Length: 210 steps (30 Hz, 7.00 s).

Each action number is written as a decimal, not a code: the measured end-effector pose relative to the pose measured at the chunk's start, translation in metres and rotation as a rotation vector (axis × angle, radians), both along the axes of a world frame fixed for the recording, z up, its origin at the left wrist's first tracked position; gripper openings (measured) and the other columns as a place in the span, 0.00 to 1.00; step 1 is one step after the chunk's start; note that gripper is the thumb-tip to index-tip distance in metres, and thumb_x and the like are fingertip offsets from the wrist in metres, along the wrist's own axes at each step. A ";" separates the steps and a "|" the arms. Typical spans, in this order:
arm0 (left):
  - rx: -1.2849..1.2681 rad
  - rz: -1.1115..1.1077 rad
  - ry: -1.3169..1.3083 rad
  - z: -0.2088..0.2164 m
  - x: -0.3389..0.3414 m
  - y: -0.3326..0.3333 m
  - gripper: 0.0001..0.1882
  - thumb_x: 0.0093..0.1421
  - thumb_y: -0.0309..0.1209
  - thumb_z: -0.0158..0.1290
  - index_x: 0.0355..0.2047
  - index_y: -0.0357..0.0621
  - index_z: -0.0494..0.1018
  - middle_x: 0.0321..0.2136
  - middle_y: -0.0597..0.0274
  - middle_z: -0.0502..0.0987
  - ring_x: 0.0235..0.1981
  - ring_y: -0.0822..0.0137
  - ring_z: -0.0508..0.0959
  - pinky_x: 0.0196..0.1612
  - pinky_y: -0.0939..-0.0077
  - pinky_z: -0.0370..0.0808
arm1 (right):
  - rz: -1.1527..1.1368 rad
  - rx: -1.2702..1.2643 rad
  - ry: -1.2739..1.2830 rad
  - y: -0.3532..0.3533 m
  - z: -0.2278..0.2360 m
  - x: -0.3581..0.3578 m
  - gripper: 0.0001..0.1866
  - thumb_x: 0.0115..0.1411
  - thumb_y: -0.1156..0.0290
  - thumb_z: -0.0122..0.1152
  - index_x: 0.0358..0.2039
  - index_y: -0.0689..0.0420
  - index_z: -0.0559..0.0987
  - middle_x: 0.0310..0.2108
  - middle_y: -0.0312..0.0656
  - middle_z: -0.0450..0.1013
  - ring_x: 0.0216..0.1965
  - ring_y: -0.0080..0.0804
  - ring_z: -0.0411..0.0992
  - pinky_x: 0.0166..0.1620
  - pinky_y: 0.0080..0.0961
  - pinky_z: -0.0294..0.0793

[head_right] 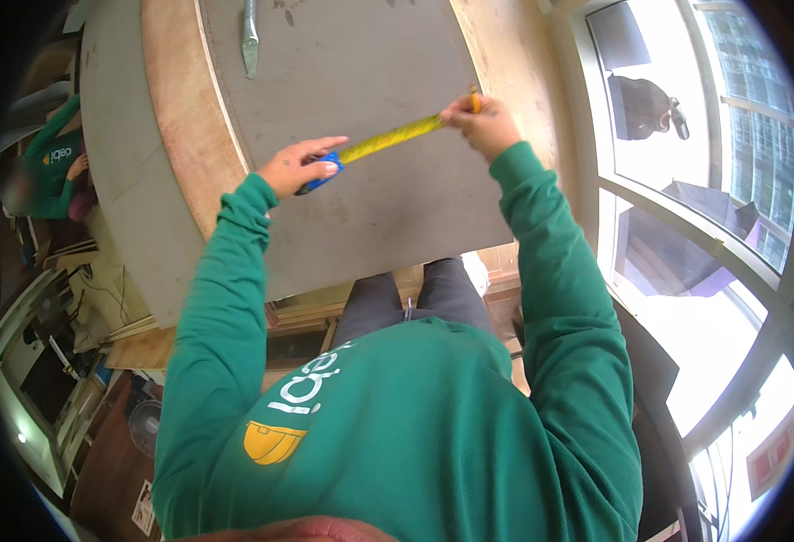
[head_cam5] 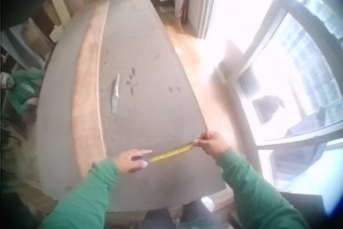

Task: The person places a wooden panel onto a large gray sheet, uses a tape measure and pencil to mark the gray sheet, and then scores the gray sheet using a utility knife while holding the wooden panel as a guide.

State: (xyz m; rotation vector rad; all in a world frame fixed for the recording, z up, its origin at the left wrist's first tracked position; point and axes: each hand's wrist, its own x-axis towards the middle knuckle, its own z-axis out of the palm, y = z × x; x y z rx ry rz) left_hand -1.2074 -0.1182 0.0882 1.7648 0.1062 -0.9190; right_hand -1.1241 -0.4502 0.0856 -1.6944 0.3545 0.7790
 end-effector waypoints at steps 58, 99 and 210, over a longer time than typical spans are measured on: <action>1.137 -0.553 0.213 -0.032 0.062 0.025 0.30 0.66 0.56 0.41 0.49 0.44 0.77 0.46 0.57 0.79 0.49 0.55 0.78 0.50 0.59 0.74 | 0.007 -0.663 -0.479 0.010 -0.099 0.026 0.18 0.55 0.57 0.66 0.30 0.61 0.79 0.31 0.44 0.72 0.31 0.33 0.71 0.39 0.31 0.71; 1.029 -0.308 -0.004 -0.033 0.024 0.034 0.23 0.64 0.52 0.45 0.42 0.47 0.77 0.37 0.56 0.80 0.42 0.55 0.79 0.45 0.59 0.74 | -0.003 -0.648 -0.371 -0.005 -0.095 0.012 0.15 0.56 0.59 0.65 0.32 0.59 0.82 0.19 0.37 0.70 0.23 0.26 0.67 0.32 0.27 0.69; 1.088 -0.381 0.141 -0.032 0.023 0.031 0.19 0.64 0.46 0.46 0.49 0.52 0.76 0.46 0.64 0.79 0.49 0.58 0.77 0.53 0.57 0.69 | 0.551 -0.148 -0.437 0.157 -0.091 0.009 0.07 0.56 0.67 0.61 0.31 0.55 0.80 0.27 0.38 0.77 0.29 0.27 0.72 0.37 0.26 0.74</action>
